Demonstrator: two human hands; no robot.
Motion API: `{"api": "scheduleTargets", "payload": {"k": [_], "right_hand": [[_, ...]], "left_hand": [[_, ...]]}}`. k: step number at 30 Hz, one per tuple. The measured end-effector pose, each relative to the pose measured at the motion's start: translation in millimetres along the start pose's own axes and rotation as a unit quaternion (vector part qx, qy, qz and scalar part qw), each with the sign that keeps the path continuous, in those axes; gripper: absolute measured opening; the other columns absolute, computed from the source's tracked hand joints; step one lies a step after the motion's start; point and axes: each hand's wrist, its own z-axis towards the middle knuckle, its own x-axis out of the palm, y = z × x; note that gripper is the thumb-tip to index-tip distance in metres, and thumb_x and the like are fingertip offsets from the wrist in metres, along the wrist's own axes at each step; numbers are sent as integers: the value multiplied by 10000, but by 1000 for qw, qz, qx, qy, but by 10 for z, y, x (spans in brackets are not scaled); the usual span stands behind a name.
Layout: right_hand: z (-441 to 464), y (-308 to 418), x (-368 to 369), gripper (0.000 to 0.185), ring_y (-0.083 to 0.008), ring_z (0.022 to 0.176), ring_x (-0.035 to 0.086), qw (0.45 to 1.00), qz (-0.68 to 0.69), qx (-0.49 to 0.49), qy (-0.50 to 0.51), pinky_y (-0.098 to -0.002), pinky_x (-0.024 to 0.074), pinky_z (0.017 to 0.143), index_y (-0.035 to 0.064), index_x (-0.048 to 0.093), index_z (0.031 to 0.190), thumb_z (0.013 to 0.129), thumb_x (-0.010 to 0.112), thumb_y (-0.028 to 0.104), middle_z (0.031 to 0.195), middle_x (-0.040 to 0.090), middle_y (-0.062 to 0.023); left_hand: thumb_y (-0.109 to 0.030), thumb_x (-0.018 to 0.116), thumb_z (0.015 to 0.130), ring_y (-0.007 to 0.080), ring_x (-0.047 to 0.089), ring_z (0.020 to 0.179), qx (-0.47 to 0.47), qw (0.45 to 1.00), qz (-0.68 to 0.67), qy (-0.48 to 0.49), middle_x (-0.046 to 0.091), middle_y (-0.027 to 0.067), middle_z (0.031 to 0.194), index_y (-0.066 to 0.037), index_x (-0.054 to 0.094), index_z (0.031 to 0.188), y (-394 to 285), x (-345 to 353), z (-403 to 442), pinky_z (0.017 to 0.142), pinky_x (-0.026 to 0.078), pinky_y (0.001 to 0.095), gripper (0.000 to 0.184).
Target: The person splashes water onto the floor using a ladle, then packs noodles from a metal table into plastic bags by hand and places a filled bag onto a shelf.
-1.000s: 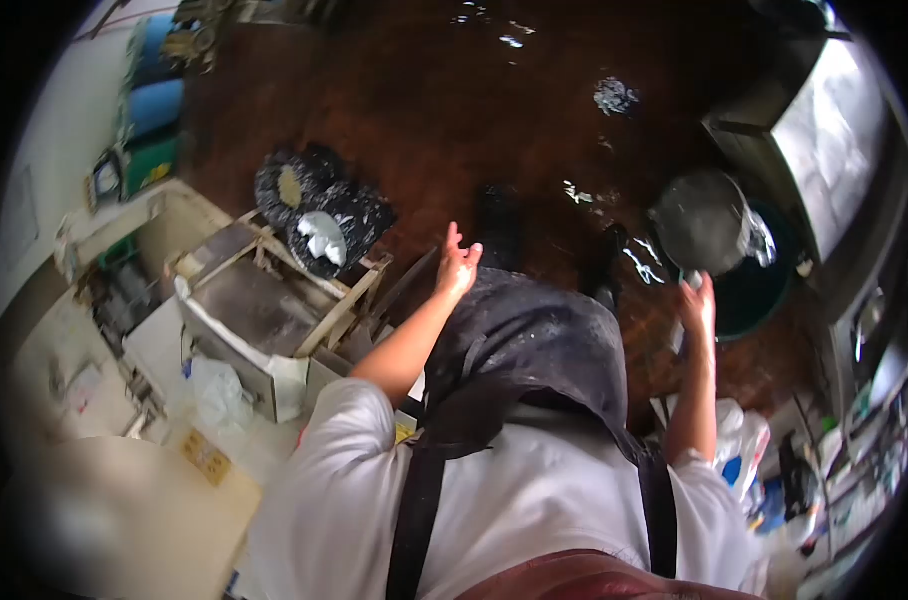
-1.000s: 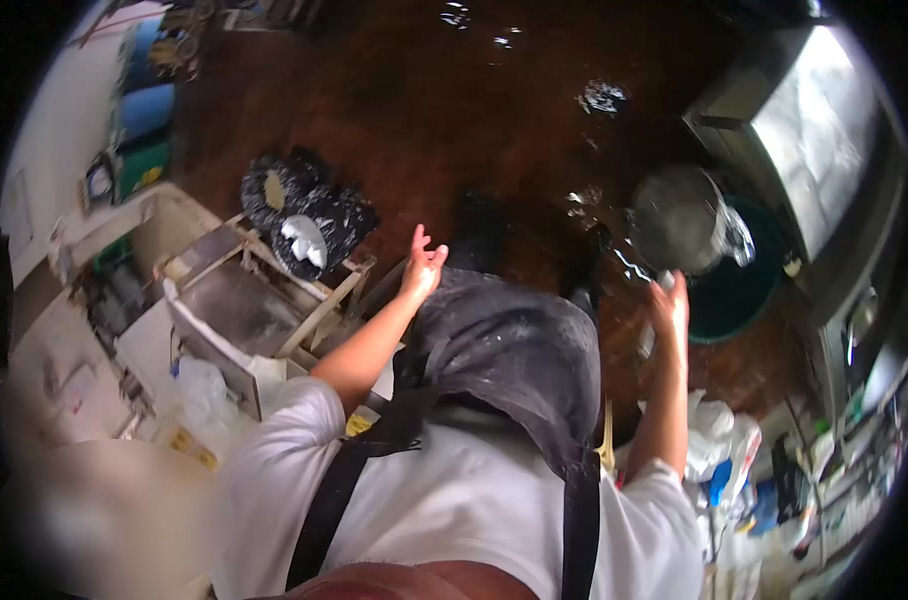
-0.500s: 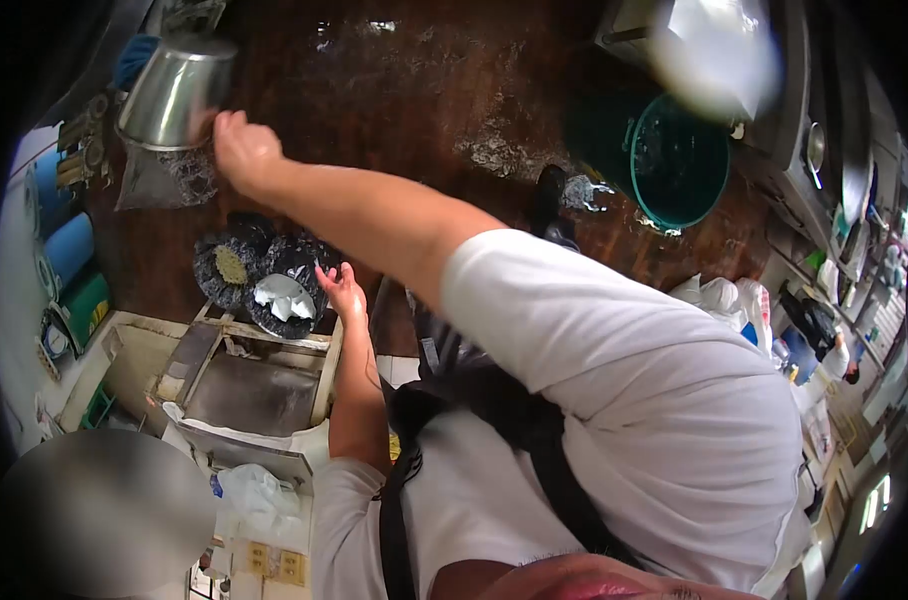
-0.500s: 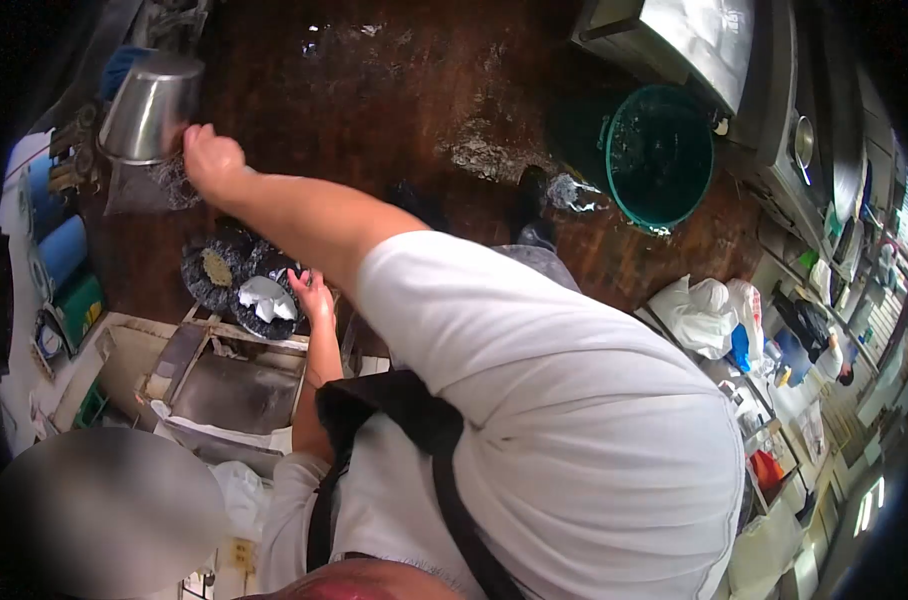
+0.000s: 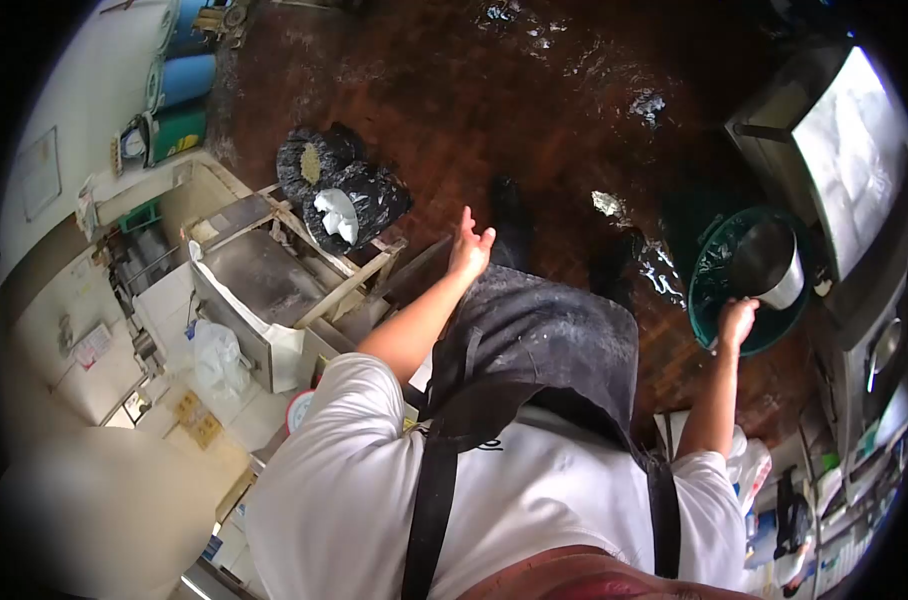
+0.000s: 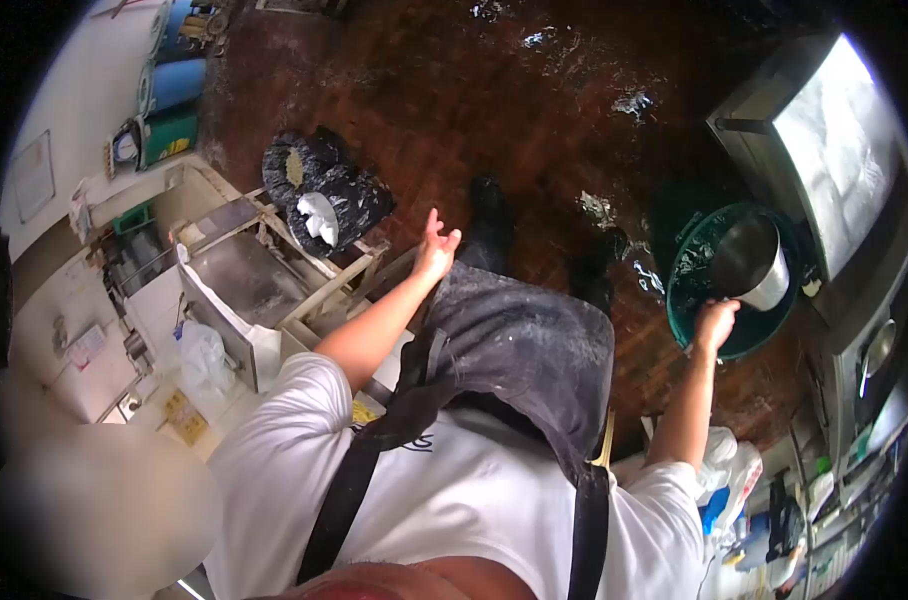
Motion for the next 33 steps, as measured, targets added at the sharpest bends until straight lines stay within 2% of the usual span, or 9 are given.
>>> {"api": "scheduleTargets", "payload": {"k": [10,14,17,18,21,25,28,31,33], "right_hand": [[541,-880,1041,367,-425,1059,622,970,13,149,193,-500,500,899,-46,454,1206,949,355,197,1095,646,-276],[896,-1064,2097,360,-423,1087,608,975,28,51,213,-507,513,854,-22,490,1189,921,419,207,1130,610,-323],[1341,-1628,3671,364,-368,718,684,969,136,-181,96,-459,532,623,1,479,1162,849,525,182,855,677,-233],[1150,-1172,2650,329,-230,495,571,845,427,85,309,-370,452,453,38,522,1111,814,582,165,673,586,-85],[829,-899,1729,208,-137,417,426,768,537,93,337,-303,370,382,70,538,998,812,590,148,590,438,-8],[314,-865,1033,142,-116,406,435,735,595,99,310,-269,367,367,103,482,911,850,598,155,568,436,3],[-125,-579,198,175,-99,410,436,765,585,75,259,-247,372,364,87,476,955,863,617,133,569,448,12],[-474,-129,-414,420,-89,405,422,798,555,84,218,-253,367,362,49,445,1240,858,608,107,581,449,12],[-612,441,-838,523,-131,465,497,879,419,48,223,-289,408,400,20,408,1331,852,606,92,710,559,-51]], "left_hand": [[-315,632,907,289,627,1007,-53,987,26,146,444,232,1396,-95,130,1529,-957,937,-858,914,505,395,828],[-308,650,906,193,613,883,-56,992,56,99,489,221,1347,-62,157,1521,-779,1124,-868,849,518,351,826],[-316,626,911,262,631,966,-90,986,72,117,460,223,1388,-58,143,1521,-757,1079,-875,905,507,375,820],[-314,631,909,250,630,950,-90,986,81,114,481,216,1366,-61,150,1521,-723,1077,-887,896,510,371,819],[-315,637,907,243,628,933,-87,986,77,123,491,210,1352,-64,157,1521,-720,973,-899,888,512,369,819],[-313,633,910,246,628,930,-74,989,54,119,481,215,1357,-71,154,1523,-712,724,-800,896,508,375,815],[-305,630,912,254,632,936,-56,990,37,121,472,224,1367,-73,142,1525,-801,449,-647,912,502,380,817],[-287,650,906,194,629,851,-31,994,12,106,479,236,1365,-51,148,1521,-673,237,-420,879,510,351,829],[-307,642,917,191,632,850,-20,995,-21,94,478,240,1363,-57,138,1523,-591,32,-274,878,507,345,827]]}}
